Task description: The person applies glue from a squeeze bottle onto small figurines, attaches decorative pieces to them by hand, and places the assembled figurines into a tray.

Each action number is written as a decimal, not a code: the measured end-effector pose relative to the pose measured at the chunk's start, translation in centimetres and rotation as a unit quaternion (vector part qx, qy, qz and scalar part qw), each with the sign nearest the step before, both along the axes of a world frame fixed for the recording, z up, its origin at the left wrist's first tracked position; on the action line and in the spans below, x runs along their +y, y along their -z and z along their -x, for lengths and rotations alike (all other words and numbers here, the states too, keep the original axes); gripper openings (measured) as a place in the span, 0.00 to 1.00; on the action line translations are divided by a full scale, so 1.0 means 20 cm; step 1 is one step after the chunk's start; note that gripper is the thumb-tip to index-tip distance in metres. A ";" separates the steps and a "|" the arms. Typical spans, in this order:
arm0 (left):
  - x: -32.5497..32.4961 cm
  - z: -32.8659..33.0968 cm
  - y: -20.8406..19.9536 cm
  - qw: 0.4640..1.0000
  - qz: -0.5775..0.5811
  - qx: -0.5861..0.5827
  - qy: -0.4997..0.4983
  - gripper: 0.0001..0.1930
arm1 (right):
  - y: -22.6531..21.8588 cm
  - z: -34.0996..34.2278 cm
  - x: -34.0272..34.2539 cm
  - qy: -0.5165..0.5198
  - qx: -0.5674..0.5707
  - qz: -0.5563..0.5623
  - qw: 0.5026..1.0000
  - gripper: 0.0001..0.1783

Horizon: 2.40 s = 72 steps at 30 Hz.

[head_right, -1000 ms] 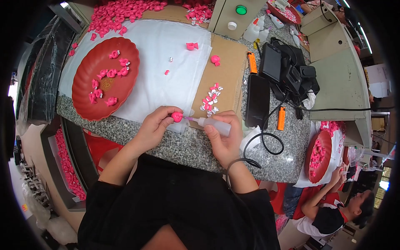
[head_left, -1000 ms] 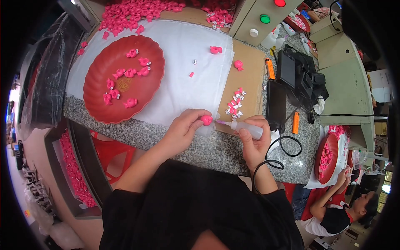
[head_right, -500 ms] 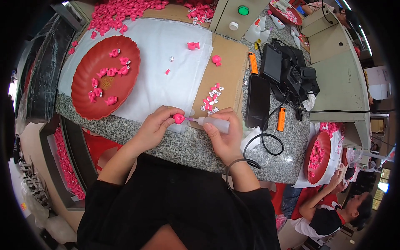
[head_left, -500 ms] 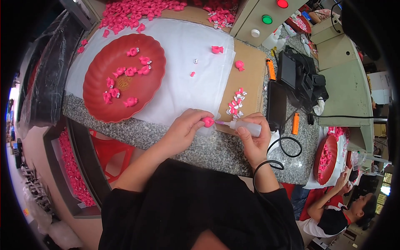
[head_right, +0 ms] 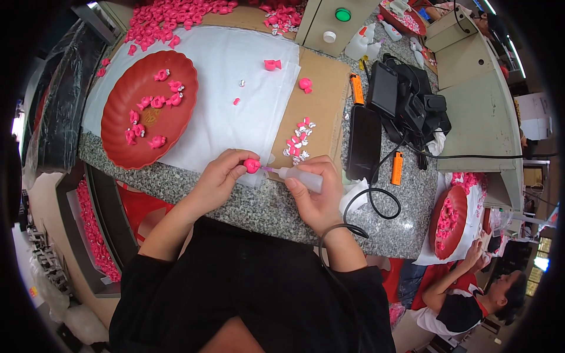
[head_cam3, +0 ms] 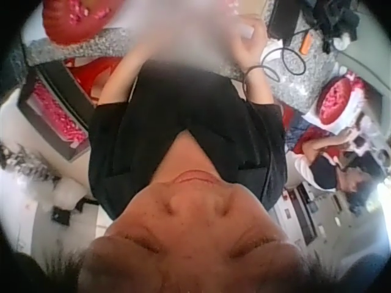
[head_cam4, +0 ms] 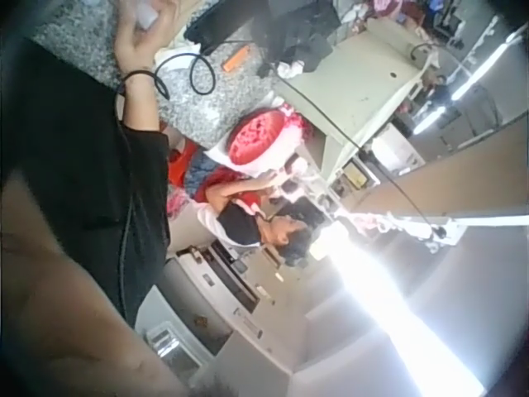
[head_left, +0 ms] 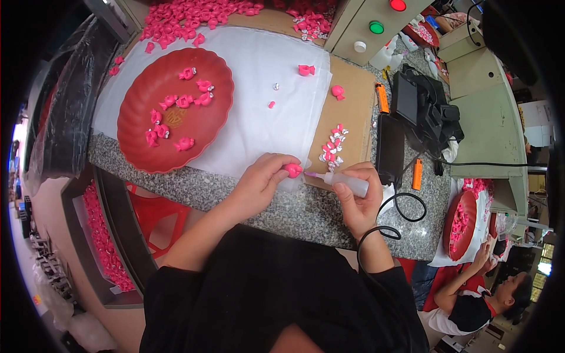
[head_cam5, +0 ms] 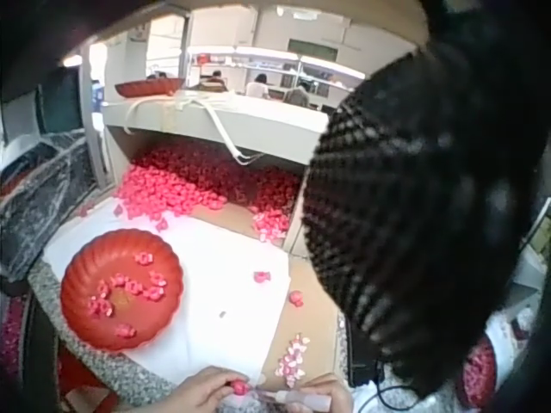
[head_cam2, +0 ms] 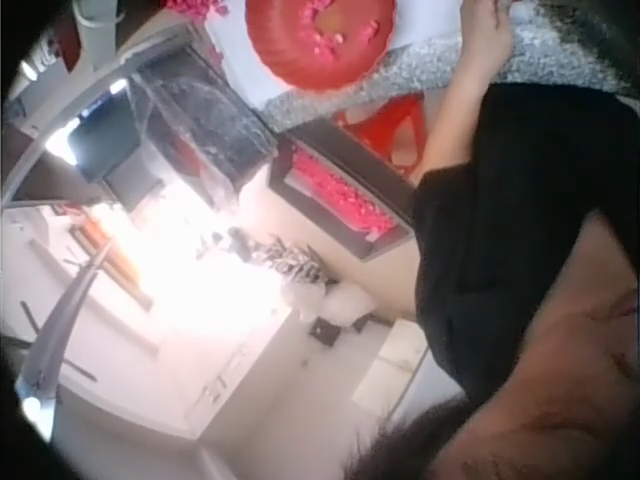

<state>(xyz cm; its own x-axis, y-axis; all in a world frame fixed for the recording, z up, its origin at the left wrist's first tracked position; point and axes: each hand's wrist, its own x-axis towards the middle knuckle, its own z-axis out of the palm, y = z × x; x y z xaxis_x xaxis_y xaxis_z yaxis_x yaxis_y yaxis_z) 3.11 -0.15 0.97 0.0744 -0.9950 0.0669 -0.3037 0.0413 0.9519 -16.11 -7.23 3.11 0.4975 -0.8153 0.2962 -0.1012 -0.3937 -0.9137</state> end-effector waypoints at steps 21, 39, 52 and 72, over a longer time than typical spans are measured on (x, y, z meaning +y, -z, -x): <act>0.01 0.06 0.10 0.988 0.017 0.135 -0.072 0.12 | 0.05 -0.03 0.07 0.002 -0.037 0.047 0.998 0.13; 0.02 0.07 0.04 0.981 0.012 0.183 -0.061 0.11 | 0.01 0.13 -0.14 0.076 -0.174 -0.347 0.918 0.18; 0.01 0.11 0.01 0.915 -0.060 0.399 -0.017 0.08 | 0.01 0.13 -0.27 0.085 0.135 -0.222 0.962 0.10; 0.01 0.14 0.02 0.913 -0.108 0.392 -0.023 0.15 | 0.02 0.01 -0.27 0.077 0.314 -0.083 0.943 0.11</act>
<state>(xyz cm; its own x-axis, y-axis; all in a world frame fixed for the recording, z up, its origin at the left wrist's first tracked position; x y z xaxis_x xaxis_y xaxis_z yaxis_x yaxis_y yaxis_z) 0.26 0.00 0.48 0.0581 -0.9732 -0.2224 0.4778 -0.1685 0.8622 -16.38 -12.54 2.74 0.4044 -0.9014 -0.1548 -0.6867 -0.1874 -0.7024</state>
